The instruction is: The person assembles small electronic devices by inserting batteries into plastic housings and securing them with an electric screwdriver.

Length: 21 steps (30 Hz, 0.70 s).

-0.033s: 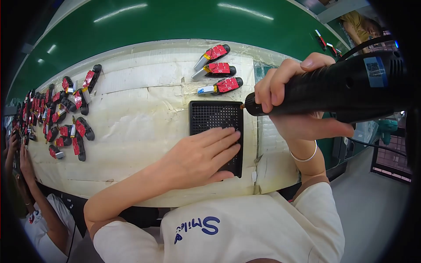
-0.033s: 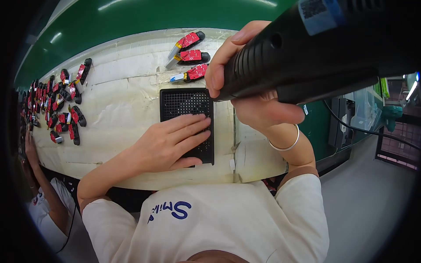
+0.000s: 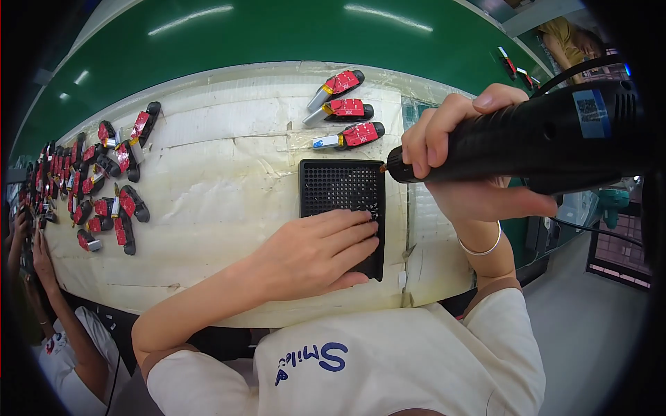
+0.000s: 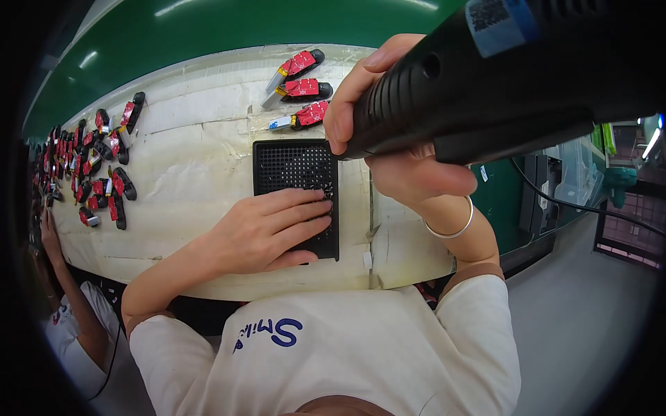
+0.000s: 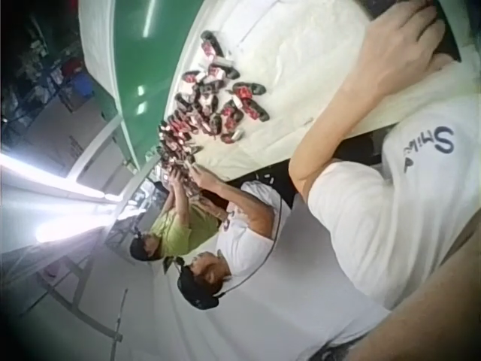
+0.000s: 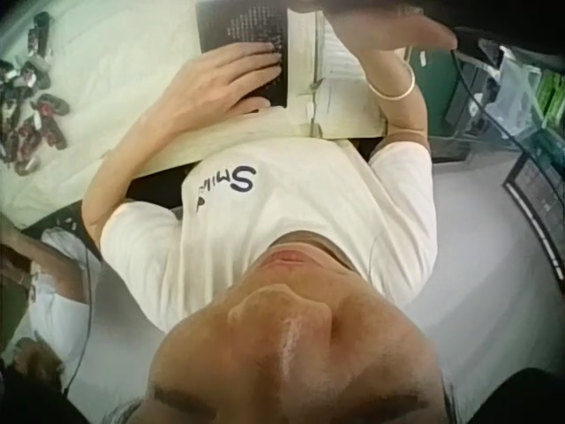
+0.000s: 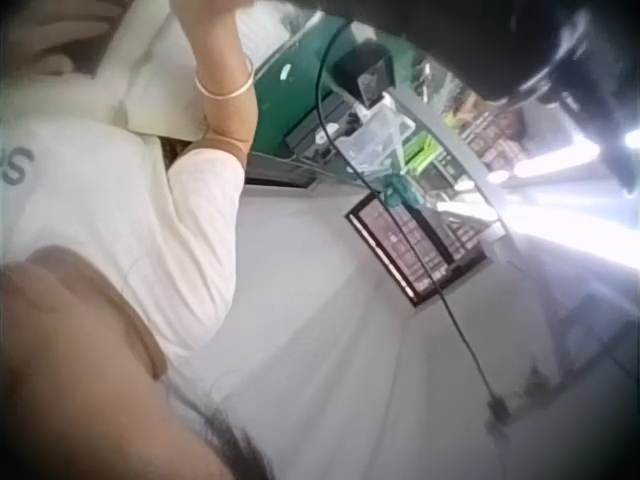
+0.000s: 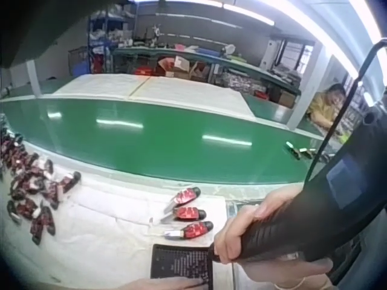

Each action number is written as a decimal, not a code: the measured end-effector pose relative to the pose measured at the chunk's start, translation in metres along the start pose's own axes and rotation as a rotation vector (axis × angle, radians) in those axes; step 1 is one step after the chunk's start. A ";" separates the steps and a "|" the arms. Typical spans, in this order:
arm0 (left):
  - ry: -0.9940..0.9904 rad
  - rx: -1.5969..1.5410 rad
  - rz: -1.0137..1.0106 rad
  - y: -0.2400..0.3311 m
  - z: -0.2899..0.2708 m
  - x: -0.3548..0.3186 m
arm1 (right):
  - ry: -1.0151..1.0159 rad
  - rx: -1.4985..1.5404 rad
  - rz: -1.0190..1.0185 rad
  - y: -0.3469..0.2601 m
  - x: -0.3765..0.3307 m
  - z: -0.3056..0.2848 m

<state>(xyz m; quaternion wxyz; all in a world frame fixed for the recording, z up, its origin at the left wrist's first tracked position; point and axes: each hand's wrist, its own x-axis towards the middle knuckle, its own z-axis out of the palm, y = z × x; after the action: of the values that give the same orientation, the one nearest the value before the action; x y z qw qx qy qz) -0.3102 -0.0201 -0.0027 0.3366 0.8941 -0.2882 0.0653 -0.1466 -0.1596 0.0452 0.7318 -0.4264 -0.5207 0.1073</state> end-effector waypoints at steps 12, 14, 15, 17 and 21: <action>0.118 0.141 -0.078 0.017 0.016 0.004 | -0.005 0.014 0.014 0.010 -0.005 0.001; 0.110 0.144 -0.056 0.021 0.020 0.004 | -0.015 0.022 0.006 0.010 -0.005 0.000; 0.105 0.149 -0.033 0.022 0.021 0.004 | -0.029 0.029 -0.004 0.010 -0.005 0.000; 0.124 0.103 -0.051 0.022 0.019 0.005 | -0.021 0.027 -0.002 0.009 -0.005 0.001; 0.258 0.073 -0.065 0.030 0.015 -0.002 | -0.045 0.003 -0.012 0.007 -0.002 0.001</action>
<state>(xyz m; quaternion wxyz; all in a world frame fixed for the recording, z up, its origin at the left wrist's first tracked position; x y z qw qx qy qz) -0.3297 -0.0466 0.0019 0.3399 0.8988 -0.2110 0.1792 -0.1461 -0.1562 0.0383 0.7212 -0.4195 -0.5394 0.1135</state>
